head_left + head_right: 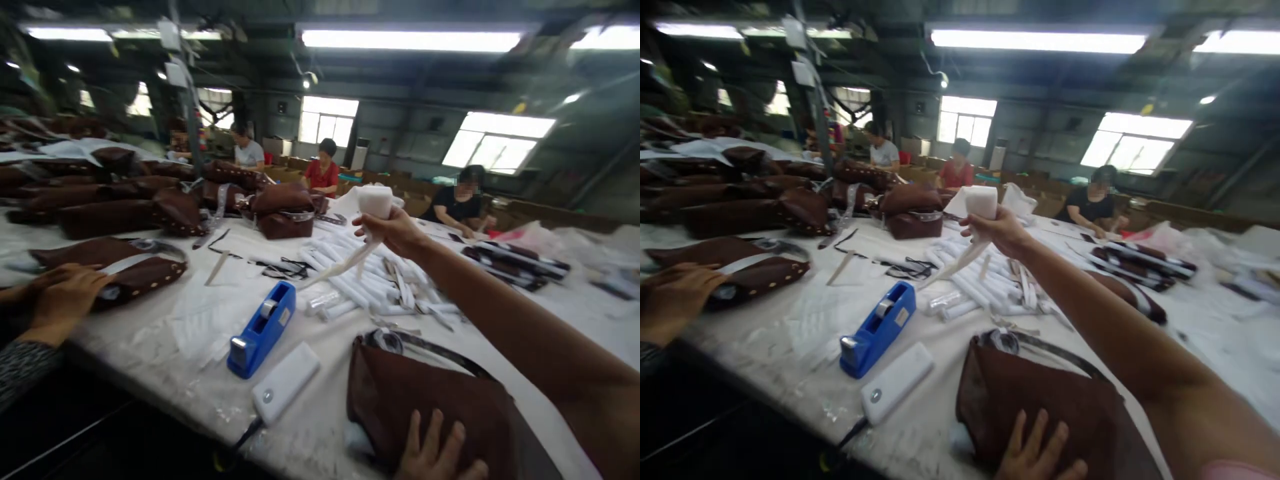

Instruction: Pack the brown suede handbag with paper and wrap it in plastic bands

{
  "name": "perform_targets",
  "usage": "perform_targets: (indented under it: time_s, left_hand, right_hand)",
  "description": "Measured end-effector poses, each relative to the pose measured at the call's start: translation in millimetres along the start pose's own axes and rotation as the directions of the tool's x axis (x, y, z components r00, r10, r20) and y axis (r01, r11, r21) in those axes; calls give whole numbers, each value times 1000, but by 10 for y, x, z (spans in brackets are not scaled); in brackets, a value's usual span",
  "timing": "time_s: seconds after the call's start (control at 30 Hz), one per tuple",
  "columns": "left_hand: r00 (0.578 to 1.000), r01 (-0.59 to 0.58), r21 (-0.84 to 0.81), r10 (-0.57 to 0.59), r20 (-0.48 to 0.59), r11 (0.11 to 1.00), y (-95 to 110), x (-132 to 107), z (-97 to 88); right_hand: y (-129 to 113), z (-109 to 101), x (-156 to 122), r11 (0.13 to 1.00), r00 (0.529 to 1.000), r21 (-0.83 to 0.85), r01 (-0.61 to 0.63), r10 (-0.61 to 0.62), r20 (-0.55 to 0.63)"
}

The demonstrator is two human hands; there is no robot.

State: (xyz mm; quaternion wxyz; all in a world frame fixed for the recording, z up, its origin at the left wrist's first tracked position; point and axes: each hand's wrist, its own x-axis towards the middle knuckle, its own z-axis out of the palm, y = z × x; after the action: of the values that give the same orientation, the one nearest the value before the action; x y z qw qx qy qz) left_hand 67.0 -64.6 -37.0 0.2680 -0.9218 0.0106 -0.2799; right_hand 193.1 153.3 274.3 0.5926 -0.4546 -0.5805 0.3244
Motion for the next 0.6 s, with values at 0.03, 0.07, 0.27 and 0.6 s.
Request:
perform_targets:
  time_s: [0.03, 0.07, 0.27, 0.6]
  left_hand:
    - [996, 52, -47, -55, -69, 998, 22, -4, 21]
    - [966, 155, -138, -179, -184, 978, 42, -12, 29]
    - [922, 244, -450, -349, -168, 859, 56, -84, -20]
    - [971, 215, -463, -240, 4, 860, -89, -69, -235]
  right_hand:
    - [-184, -177, -269, 1000, 999, -6, -3, 3, -32]
    - [-363, -339, -551, 1000, 998, -19, -6, 5, -64]
    - [-1380, -953, -2246, 979, 971, -175, -106, 64, -232]
    - [-1894, -1559, -3629, 886, 826, -274, -373, 183, -534]
